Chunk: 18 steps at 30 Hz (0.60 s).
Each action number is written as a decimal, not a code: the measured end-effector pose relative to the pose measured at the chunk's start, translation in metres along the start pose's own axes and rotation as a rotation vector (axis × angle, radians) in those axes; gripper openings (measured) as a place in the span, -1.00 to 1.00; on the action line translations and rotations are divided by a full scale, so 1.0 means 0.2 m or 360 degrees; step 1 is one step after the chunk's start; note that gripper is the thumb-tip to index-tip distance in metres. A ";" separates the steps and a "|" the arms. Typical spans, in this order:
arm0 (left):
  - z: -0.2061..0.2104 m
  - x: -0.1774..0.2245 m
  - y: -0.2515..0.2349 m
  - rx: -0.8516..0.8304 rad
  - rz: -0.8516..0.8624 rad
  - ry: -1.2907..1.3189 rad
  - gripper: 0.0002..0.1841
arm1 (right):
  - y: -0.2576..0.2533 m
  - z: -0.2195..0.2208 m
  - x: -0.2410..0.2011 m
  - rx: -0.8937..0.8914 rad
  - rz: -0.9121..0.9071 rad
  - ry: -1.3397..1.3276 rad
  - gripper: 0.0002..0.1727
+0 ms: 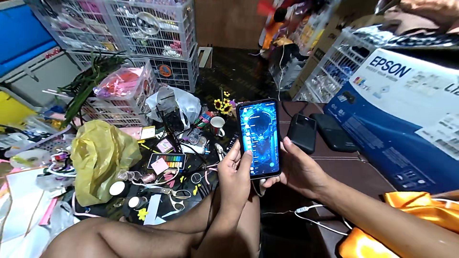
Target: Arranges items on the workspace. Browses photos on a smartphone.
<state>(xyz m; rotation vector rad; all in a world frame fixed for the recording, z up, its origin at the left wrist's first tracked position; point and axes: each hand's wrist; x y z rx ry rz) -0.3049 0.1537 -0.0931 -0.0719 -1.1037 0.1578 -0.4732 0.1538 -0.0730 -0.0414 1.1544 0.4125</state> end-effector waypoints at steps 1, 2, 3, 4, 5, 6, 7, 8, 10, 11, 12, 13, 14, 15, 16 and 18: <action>0.00 0.00 0.00 0.0012 0.0006 -0.0001 -0.62 | 0.00 0.00 0.00 -0.0009 -0.0001 -0.0006 -0.25; 0.00 0.00 0.00 0.0024 0.0012 -0.0004 -0.64 | 0.00 0.00 0.00 -0.0016 -0.0002 -0.0015 -0.25; 0.00 0.01 -0.01 0.0035 0.0015 -0.0007 -0.65 | 0.00 0.00 0.00 -0.0021 -0.0003 -0.0015 -0.25; 0.00 0.01 -0.01 0.0049 0.0010 -0.0008 -0.67 | 0.00 0.00 0.00 -0.0030 -0.0005 -0.0006 -0.25; 0.00 0.02 -0.01 0.0066 0.0005 -0.0011 -0.69 | 0.00 0.00 0.00 -0.0039 -0.0004 0.0009 -0.24; 0.00 0.02 -0.02 0.0088 -0.0002 -0.0018 -0.71 | 0.00 0.00 0.00 -0.0047 0.0000 0.0025 -0.24; -0.01 0.02 -0.02 0.0111 -0.0013 -0.0027 -0.73 | 0.00 0.00 0.00 -0.0055 0.0006 0.0042 -0.23; -0.01 0.02 -0.03 0.0129 -0.0022 -0.0041 -0.73 | 0.00 0.00 0.00 -0.0058 0.0011 0.0055 -0.23; -0.01 0.03 -0.03 0.0142 -0.0042 -0.0064 -0.73 | 0.00 0.01 0.00 -0.0047 0.0018 0.0080 -0.23; -0.02 0.03 -0.04 0.0148 -0.0049 -0.0077 -0.72 | 0.00 0.01 0.00 -0.0040 0.0020 0.0091 -0.22; -0.02 0.03 -0.04 0.0163 -0.0055 -0.0088 -0.72 | 0.00 0.01 0.00 -0.0040 0.0021 0.0098 -0.22; -0.02 0.03 -0.04 0.0176 -0.0058 -0.0097 -0.72 | 0.00 0.01 0.00 -0.0046 0.0021 0.0107 -0.22; -0.02 0.03 -0.05 0.0182 -0.0062 -0.0103 -0.72 | 0.00 0.01 0.00 -0.0053 0.0018 0.0116 -0.22; -0.02 0.04 -0.05 0.0184 -0.0064 -0.0104 -0.73 | 0.00 0.01 0.00 -0.0055 0.0016 0.0129 -0.23; -0.01 0.04 -0.05 0.0181 -0.0069 -0.0099 -0.75 | 0.00 0.01 0.00 -0.0055 0.0014 0.0136 -0.23; -0.01 0.04 -0.05 0.0175 -0.0062 -0.0094 -0.77 | 0.00 0.00 0.01 -0.0056 0.0014 0.0133 -0.23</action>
Point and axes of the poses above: each hand's wrist, its own y-axis away from the middle knuckle, its own z-axis out of the palm, x = y × z, and after that the axes turned 3 degrees about x, right-handed
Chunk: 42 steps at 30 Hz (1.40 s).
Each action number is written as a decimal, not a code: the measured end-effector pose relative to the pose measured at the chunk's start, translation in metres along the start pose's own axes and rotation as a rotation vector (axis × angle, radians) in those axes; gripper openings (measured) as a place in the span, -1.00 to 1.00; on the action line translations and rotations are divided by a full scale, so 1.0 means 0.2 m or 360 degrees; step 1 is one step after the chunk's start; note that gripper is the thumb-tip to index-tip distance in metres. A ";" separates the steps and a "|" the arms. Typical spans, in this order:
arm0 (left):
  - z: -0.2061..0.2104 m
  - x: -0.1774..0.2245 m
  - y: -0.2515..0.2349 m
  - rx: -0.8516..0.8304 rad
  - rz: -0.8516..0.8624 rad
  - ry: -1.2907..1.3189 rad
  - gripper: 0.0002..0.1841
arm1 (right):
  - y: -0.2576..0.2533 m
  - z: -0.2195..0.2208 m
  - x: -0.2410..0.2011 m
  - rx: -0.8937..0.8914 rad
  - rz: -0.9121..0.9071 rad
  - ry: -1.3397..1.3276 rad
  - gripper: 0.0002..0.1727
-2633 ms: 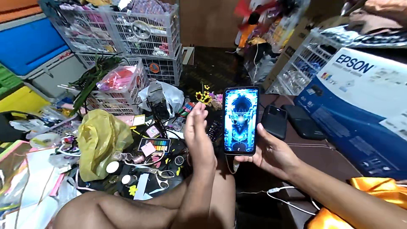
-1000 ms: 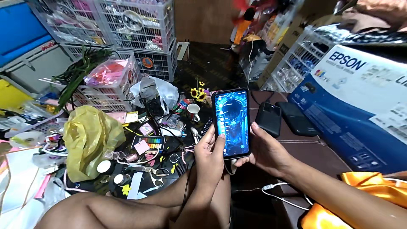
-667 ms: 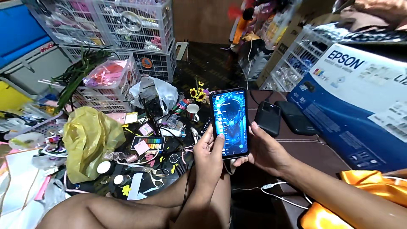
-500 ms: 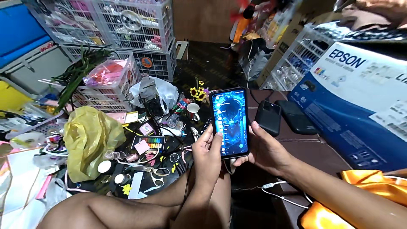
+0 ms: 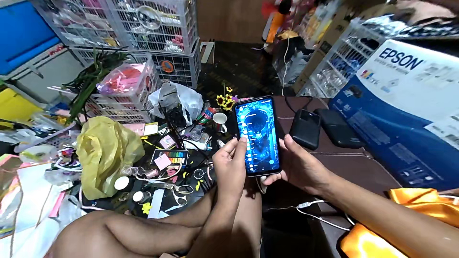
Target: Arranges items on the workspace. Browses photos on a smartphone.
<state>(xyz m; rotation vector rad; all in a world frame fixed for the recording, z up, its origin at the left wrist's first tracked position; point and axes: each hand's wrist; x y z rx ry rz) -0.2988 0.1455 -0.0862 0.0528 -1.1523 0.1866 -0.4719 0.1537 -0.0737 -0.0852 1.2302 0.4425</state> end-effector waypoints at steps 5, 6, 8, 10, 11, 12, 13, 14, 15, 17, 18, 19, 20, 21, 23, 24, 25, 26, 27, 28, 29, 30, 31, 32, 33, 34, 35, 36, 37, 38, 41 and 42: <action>0.01 0.00 0.00 0.0014 0.0030 -0.0022 -0.81 | 0.00 -0.01 0.01 -0.0019 -0.0034 0.0025 -0.14; 0.01 -0.01 0.00 0.0034 0.0054 -0.0056 -0.82 | 0.00 -0.01 0.01 -0.0030 -0.0044 0.0047 -0.13; 0.02 -0.02 0.01 0.0116 0.0135 -0.0174 -0.86 | 0.00 0.00 0.01 -0.0056 -0.0073 0.0105 -0.10; 0.03 -0.03 0.01 0.0171 0.0199 -0.0274 -0.87 | 0.00 0.00 0.01 -0.0061 -0.0078 0.0147 -0.08; 0.03 -0.03 0.00 0.0167 0.0209 -0.0297 -0.87 | 0.00 0.01 0.01 -0.0037 -0.0062 0.0138 -0.09; 0.02 -0.04 0.00 0.0146 0.0222 -0.0308 -0.86 | 0.00 0.01 0.01 -0.0005 -0.0039 0.0116 -0.11; 0.02 -0.04 0.00 0.0115 0.0240 -0.0299 -0.84 | 0.00 0.01 0.00 0.0019 -0.0016 0.0087 -0.16; 0.01 -0.04 0.00 0.0087 0.0254 -0.0269 -0.80 | 0.00 0.01 0.00 0.0041 -0.0003 0.0049 -0.23; 0.00 -0.04 0.00 0.0071 0.0265 -0.0229 -0.75 | 0.00 0.01 0.00 0.0049 0.0003 0.0005 -0.28; -0.02 -0.04 0.00 0.0129 0.0327 -0.0157 -0.72 | 0.00 0.01 0.00 0.0044 0.0008 -0.0048 -0.34; -0.03 -0.04 -0.01 0.0194 0.0399 -0.0126 -0.74 | 0.00 0.01 0.00 0.0040 0.0011 -0.0073 -0.35; -0.06 -0.04 -0.03 0.0253 0.0487 -0.0093 -0.77 | 0.00 0.01 -0.01 0.0041 0.0015 -0.0099 -0.35; -0.08 -0.03 -0.04 0.0309 0.0566 -0.0060 -0.79 | 0.00 0.00 -0.01 0.0045 0.0016 -0.0122 -0.35; -0.10 -0.02 -0.05 0.0354 0.0629 0.0004 -0.78 | 0.00 0.00 0.00 0.0047 0.0015 -0.0144 -0.34; -0.13 0.02 -0.05 0.0411 0.0704 0.0161 -0.72 | 0.00 -0.01 0.00 0.0068 0.0013 -0.0168 -0.30; -0.14 0.04 -0.05 0.0435 0.0746 0.0230 -0.68 | 0.00 -0.01 0.00 0.0086 0.0013 -0.0171 -0.30; -0.14 0.05 -0.05 0.0441 0.0783 0.0310 -0.66 | 0.00 -0.01 0.00 0.0107 0.0012 -0.0167 -0.29; -0.14 0.06 -0.04 0.0447 0.0807 0.0380 -0.63 | 0.00 0.00 -0.01 0.0127 0.0014 -0.0164 -0.29; -0.14 0.07 -0.04 0.0458 0.0813 0.0420 -0.61 | 0.00 0.00 -0.01 0.0145 0.0014 -0.0162 -0.27; -0.13 0.07 -0.03 0.0476 0.0807 0.0438 -0.60 | 0.00 0.01 -0.01 0.0151 0.0011 -0.0160 -0.24; -0.12 0.07 -0.03 0.0488 0.0791 0.0440 -0.59 | 0.00 0.01 -0.01 0.0151 0.0004 -0.0154 -0.20; -0.11 0.07 -0.02 0.0494 0.0766 0.0425 -0.60 | 0.00 0.01 -0.01 0.0143 -0.0002 -0.0144 -0.15; -0.11 0.06 -0.02 0.0489 0.0734 0.0410 -0.60 | 0.00 0.01 -0.01 0.0130 -0.0005 -0.0124 -0.12; -0.10 0.06 -0.03 0.0489 0.0706 0.0396 -0.60 | 0.00 0.01 -0.01 0.0118 -0.0010 -0.0101 -0.10; -0.10 0.06 -0.03 0.0483 0.0677 0.0381 -0.59 | 0.00 0.01 -0.01 0.0101 -0.0015 -0.0093 -0.08; -0.10 0.05 -0.03 0.0478 0.0654 0.0368 -0.59 | 0.00 0.00 -0.01 0.0082 -0.0019 -0.0099 -0.07; -0.10 0.05 -0.03 0.0470 0.0636 0.0352 -0.60 | 0.00 0.00 -0.01 0.0066 -0.0021 -0.0103 -0.07; -0.10 0.04 -0.03 0.0453 0.0622 0.0325 -0.62 | 0.00 0.00 -0.01 0.0053 -0.0024 -0.0112 -0.07; -0.10 0.03 -0.03 0.0436 0.0605 0.0283 -0.66 | 0.00 0.00 -0.01 0.0046 -0.0029 -0.0123 -0.07; -0.10 0.03 -0.03 0.0424 0.0590 0.0256 -0.69 | 0.00 -0.01 -0.01 0.0042 -0.0033 -0.0130 -0.08; -0.10 0.02 -0.03 0.0412 0.0580 0.0236 -0.73 | 0.00 -0.01 0.00 0.0016 -0.0044 -0.0154 -0.10; -0.10 0.02 -0.03 0.0410 0.0583 0.0242 -0.74 | 0.00 -0.02 0.00 0.0002 -0.0049 -0.0159 -0.11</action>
Point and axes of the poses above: each hand's wrist, its own y-axis away from the middle knuckle, its own z-axis out of the palm, x = y × z, and after that the axes turned 3 degrees about x, right-handed
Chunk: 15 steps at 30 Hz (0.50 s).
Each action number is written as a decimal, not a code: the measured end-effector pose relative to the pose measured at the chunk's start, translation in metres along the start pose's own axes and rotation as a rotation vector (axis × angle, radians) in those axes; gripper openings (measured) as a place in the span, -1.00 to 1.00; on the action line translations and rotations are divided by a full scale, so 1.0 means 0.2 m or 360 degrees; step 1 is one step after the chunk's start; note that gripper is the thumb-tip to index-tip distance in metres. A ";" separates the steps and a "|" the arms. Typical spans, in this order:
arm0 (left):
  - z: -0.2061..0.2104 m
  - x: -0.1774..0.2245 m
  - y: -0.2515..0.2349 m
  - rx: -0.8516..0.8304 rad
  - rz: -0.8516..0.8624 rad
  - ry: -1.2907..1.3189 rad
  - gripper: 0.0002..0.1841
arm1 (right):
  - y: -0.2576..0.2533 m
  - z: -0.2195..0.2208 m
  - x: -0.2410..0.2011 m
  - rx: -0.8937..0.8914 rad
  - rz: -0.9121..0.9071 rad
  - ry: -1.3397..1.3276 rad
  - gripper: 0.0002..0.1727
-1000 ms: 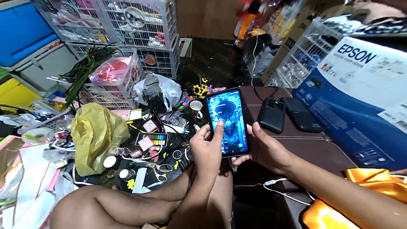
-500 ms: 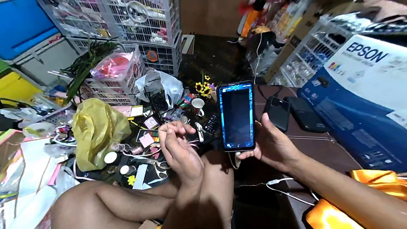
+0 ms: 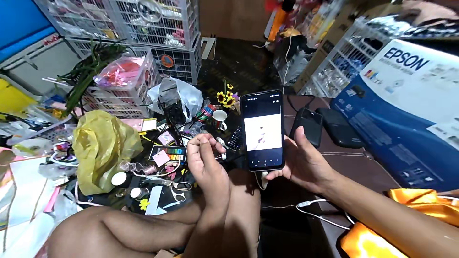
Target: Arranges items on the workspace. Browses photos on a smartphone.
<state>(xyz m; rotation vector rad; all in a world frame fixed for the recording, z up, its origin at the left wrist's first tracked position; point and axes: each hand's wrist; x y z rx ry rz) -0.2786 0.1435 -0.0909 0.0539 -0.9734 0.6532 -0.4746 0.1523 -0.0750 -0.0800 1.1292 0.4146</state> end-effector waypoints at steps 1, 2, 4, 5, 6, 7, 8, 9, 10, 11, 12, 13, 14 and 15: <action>0.00 0.00 0.00 0.0005 0.0003 0.0009 -0.74 | 0.00 0.00 0.00 -0.0012 -0.0002 0.0000 -0.12; 0.00 -0.01 0.00 0.0011 0.0006 0.0018 -0.74 | 0.00 0.00 0.00 -0.0016 0.0000 -0.0001 -0.13; 0.00 -0.01 0.00 0.0012 0.0013 0.0020 -0.75 | 0.01 0.00 0.00 0.0016 0.0014 0.0008 -0.20; 0.00 -0.01 0.00 0.0009 0.0016 0.0010 -0.75 | 0.01 0.01 0.00 0.0046 0.0020 0.0019 -0.29; 0.00 -0.01 0.00 0.0005 0.0014 0.0005 -0.74 | 0.01 0.01 0.00 0.0081 0.0026 0.0030 -0.43; -0.01 -0.01 0.00 0.0000 0.0010 0.0010 -0.73 | 0.01 0.01 0.00 0.0107 0.0032 0.0040 -0.53; -0.01 -0.01 0.00 -0.0007 0.0013 0.0029 -0.69 | 0.01 0.02 0.00 0.0123 0.0033 0.0045 -0.57; -0.01 -0.01 0.00 -0.0007 0.0023 0.0054 -0.66 | 0.01 0.02 -0.01 0.0131 0.0029 0.0045 -0.58; -0.01 -0.01 0.00 0.0009 0.0036 0.0078 -0.64 | 0.00 0.02 -0.01 0.0137 0.0022 0.0039 -0.59; 0.00 -0.01 0.00 0.0035 0.0038 0.0098 -0.62 | 0.00 0.01 -0.01 0.0132 0.0020 0.0034 -0.59; 0.00 0.00 0.00 0.0060 0.0035 0.0113 -0.60 | 0.00 0.02 -0.01 0.0133 0.0020 0.0029 -0.59; 0.01 0.00 0.00 0.0076 0.0029 0.0120 -0.58 | 0.00 0.02 -0.01 0.0143 0.0020 0.0033 -0.59; 0.01 0.00 0.00 0.0092 0.0026 0.0127 -0.56 | 0.00 0.03 -0.01 0.0169 0.0019 0.0050 -0.61; 0.02 0.00 0.00 0.0102 0.0021 0.0118 -0.55 | 0.01 0.03 -0.01 0.0205 0.0009 0.0069 -0.64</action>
Point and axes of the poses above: each hand's wrist, its own y-axis away from the middle knuckle, its own z-axis out of the palm, x = y × z, and after that the axes turned 3 degrees about x, right-handed
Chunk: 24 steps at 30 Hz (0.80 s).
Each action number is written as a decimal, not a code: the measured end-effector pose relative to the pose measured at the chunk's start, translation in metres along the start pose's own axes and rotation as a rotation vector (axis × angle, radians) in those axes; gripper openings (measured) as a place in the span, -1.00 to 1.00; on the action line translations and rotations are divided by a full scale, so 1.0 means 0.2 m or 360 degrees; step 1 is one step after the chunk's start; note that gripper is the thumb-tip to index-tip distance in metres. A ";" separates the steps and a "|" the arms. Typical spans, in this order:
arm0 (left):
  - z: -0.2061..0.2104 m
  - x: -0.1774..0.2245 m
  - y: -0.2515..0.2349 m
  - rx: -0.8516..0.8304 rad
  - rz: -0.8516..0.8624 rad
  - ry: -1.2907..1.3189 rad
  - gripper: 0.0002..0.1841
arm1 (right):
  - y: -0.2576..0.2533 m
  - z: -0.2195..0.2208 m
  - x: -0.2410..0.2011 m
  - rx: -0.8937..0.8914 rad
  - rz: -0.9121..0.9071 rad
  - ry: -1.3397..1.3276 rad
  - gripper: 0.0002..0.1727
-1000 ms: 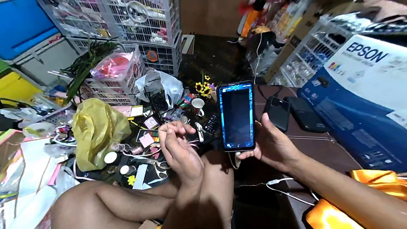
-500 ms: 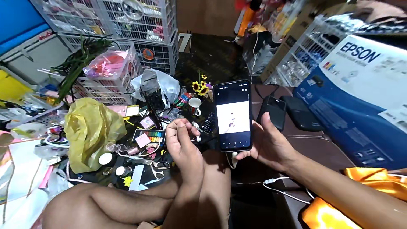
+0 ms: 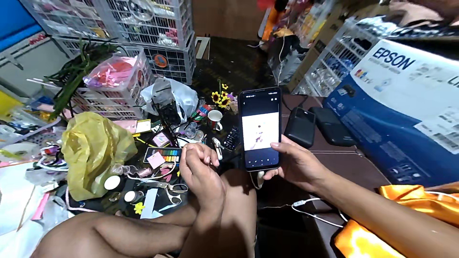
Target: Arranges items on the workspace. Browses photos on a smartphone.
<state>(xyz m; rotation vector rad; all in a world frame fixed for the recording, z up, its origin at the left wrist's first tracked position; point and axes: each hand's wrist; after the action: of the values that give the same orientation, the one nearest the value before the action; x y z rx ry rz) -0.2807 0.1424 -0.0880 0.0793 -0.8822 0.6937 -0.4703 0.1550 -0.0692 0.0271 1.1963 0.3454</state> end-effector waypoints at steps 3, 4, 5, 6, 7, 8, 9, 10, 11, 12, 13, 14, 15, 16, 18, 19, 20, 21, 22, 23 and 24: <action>0.00 0.00 0.01 -0.0038 -0.0038 -0.0097 -0.64 | 0.01 0.01 0.01 0.0039 -0.0077 0.0044 -0.66; -0.01 -0.01 0.01 -0.0068 -0.0044 -0.0121 -0.73 | 0.01 0.01 0.01 0.0042 -0.0095 0.0051 -0.63; -0.01 -0.01 0.01 -0.0090 -0.0045 -0.0133 -0.81 | 0.01 0.01 0.01 0.0038 -0.0101 0.0050 -0.59; -0.01 -0.01 0.01 -0.0115 -0.0038 -0.0142 -0.86 | 0.01 0.01 0.01 0.0033 -0.0102 0.0048 -0.57; -0.01 -0.02 0.02 -0.0127 -0.0031 -0.0156 -0.86 | 0.01 0.01 0.01 0.0024 -0.0098 0.0050 -0.54; -0.02 -0.02 0.01 -0.0136 -0.0027 -0.0165 -0.85 | 0.00 0.01 0.01 0.0012 -0.0096 0.0044 -0.52; -0.02 -0.02 0.01 -0.0152 -0.0023 -0.0169 -0.84 | 0.00 0.01 0.01 0.0001 -0.0096 0.0040 -0.51; -0.02 -0.02 0.01 -0.0169 -0.0016 -0.0168 -0.80 | 0.00 0.01 0.01 -0.0005 -0.0097 0.0040 -0.51; -0.03 -0.02 0.01 -0.0184 -0.0007 -0.0169 -0.76 | 0.00 0.01 0.01 -0.0009 -0.0098 0.0041 -0.53; -0.03 -0.02 0.01 -0.0186 -0.0001 -0.0161 -0.72 | 0.00 0.01 0.01 -0.0015 -0.0101 0.0039 -0.53; -0.03 -0.03 0.01 -0.0174 0.0002 -0.0143 -0.68 | 0.00 0.01 0.01 -0.0014 -0.0097 0.0036 -0.54; -0.03 -0.03 0.01 -0.0154 -0.0002 -0.0117 -0.65 | 0.01 0.01 0.00 0.0000 -0.0094 0.0032 -0.55; -0.02 -0.03 0.01 -0.0140 -0.0008 -0.0091 -0.62 | 0.01 0.01 0.00 0.0010 -0.0090 0.0034 -0.56; -0.01 -0.03 0.01 -0.0109 -0.0018 -0.0060 -0.60 | 0.01 0.02 0.00 0.0021 -0.0084 0.0041 -0.58; 0.01 -0.02 0.01 -0.0055 -0.0047 -0.0016 -0.58 | 0.01 0.02 0.00 0.0031 -0.0076 0.0035 -0.60; 0.01 -0.02 0.01 -0.0052 -0.0060 -0.0008 -0.56 | 0.01 0.02 0.00 0.0030 -0.0071 0.0025 -0.60; 0.02 -0.02 0.00 -0.0049 -0.0069 -0.0006 -0.54 | 0.01 0.02 0.00 0.0026 -0.0067 0.0019 -0.60; 0.02 -0.02 0.00 -0.0049 -0.0071 -0.0016 -0.54 | 0.01 0.01 0.00 0.0021 -0.0066 0.0015 -0.59; 0.02 -0.02 0.00 -0.0065 -0.0064 -0.0043 -0.59 | 0.01 0.01 0.00 0.0015 -0.0067 0.0014 -0.59; 0.01 -0.02 0.00 -0.0089 -0.0055 -0.0072 -0.71 | 0.01 0.01 0.00 0.0012 -0.0065 0.0011 -0.60; 0.01 -0.02 0.00 -0.0111 -0.0057 -0.0098 -0.87 | 0.01 0.01 0.00 0.0013 -0.0061 0.0009 -0.61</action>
<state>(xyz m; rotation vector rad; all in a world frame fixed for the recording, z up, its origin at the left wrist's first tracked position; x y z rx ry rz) -0.2846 0.1398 -0.0905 0.0541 -0.9612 0.6293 -0.4690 0.1568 -0.0673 0.0105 1.2023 0.3073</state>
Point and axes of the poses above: each hand's wrist, its own y-axis away from the middle knuckle, its own z-axis out of the palm, x = y × z, and after that the axes turned 3 degrees about x, right-handed
